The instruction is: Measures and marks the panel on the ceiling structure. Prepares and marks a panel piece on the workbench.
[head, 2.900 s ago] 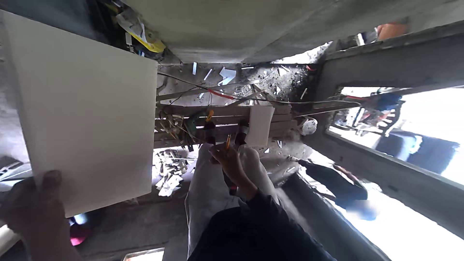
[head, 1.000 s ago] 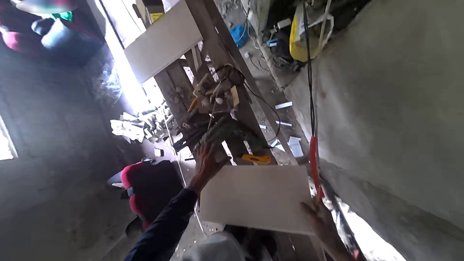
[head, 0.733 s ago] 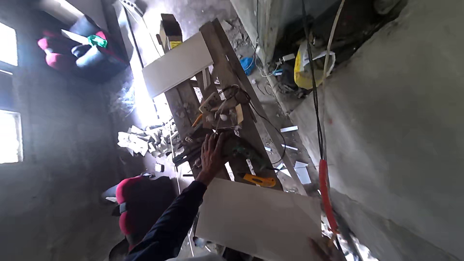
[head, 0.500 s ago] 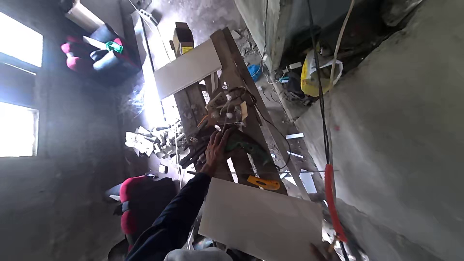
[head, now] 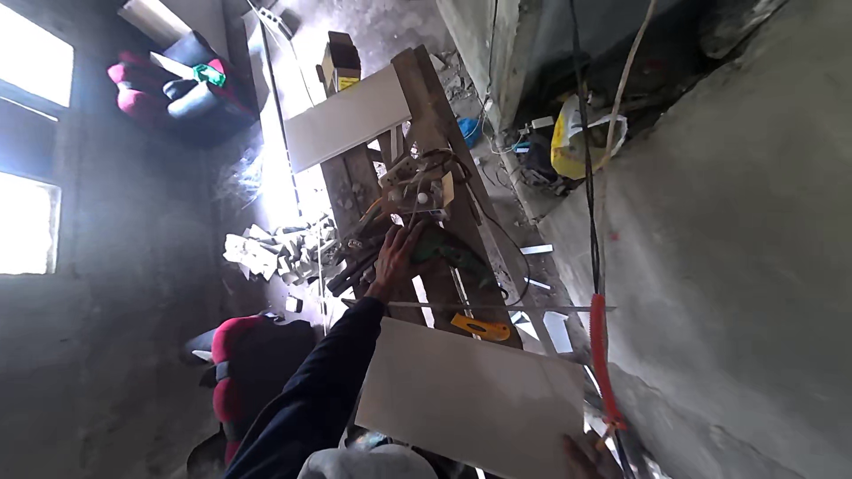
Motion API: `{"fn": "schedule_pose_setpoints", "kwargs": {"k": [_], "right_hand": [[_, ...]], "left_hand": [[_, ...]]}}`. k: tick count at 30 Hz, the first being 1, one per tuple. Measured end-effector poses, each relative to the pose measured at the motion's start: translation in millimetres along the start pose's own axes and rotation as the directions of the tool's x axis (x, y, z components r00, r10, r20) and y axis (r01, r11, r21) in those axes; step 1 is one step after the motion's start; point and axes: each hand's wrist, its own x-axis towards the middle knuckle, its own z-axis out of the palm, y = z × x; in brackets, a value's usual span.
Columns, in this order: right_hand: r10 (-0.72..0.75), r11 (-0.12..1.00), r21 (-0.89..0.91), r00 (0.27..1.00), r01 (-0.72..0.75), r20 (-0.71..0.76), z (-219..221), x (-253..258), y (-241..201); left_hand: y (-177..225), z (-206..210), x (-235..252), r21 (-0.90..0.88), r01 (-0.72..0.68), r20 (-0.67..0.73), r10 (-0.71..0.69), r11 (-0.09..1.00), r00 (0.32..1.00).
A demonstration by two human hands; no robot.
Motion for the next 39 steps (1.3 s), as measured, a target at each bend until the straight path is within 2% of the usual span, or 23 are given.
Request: {"fn": "schedule_pose_setpoints", "kwargs": {"k": [9,15,20,24,25,26,27,29,30,32,35,39], "right_hand": [[0.012,1.0,-0.022,1.0,-0.012,-0.022,9,5,-7],[-0.001,1.0,-0.007,1.0,0.001,0.021,10,9,-5],[-0.002,1.0,-0.011,0.997,0.003,0.074,11,10,-2],[-0.003,1.0,0.0,0.995,0.003,0.099,13,10,-2],[0.0,1.0,-0.006,0.995,0.001,0.099,13,12,-3],[0.007,1.0,-0.022,0.995,-0.005,0.102,13,12,-5],[0.02,0.999,-0.041,0.994,-0.016,0.108,13,12,-6],[0.04,0.998,-0.046,0.991,-0.035,0.125,14,13,-10],[0.045,0.998,-0.048,0.99,-0.039,0.136,14,14,-11],[0.059,0.997,-0.058,0.985,-0.051,0.163,14,18,-13],[0.05,0.995,-0.097,0.983,-0.033,0.177,21,27,-15],[0.013,0.983,-0.179,0.971,0.031,0.24,38,53,-35]], "left_hand": [[0,-14,13,0.006,0.041,0.054,-0.041,0.999,0.998],[-9,-3,24,0.024,0.069,0.031,-0.07,0.997,0.997],[7,-12,17,0.042,0.194,0.082,-0.197,0.98,0.977],[48,-46,-25,0.016,0.285,0.095,-0.285,0.958,0.954],[61,-47,-32,0.02,0.271,0.123,-0.271,0.962,0.955],[74,-46,-38,0.011,0.223,0.214,-0.22,0.975,0.952],[84,-41,-44,-0.015,0.123,0.335,-0.111,0.992,0.936],[105,-26,-48,-0.089,-0.023,0.581,0.071,0.996,0.811],[112,-17,-48,-0.106,-0.077,0.649,0.127,0.991,0.75],[116,2,-49,-0.138,-0.164,0.684,0.214,0.977,0.697],[107,8,-43,-0.173,-0.207,0.647,0.269,0.963,0.713],[93,-16,-29,-0.203,-0.115,0.636,0.221,0.972,0.739]]}}
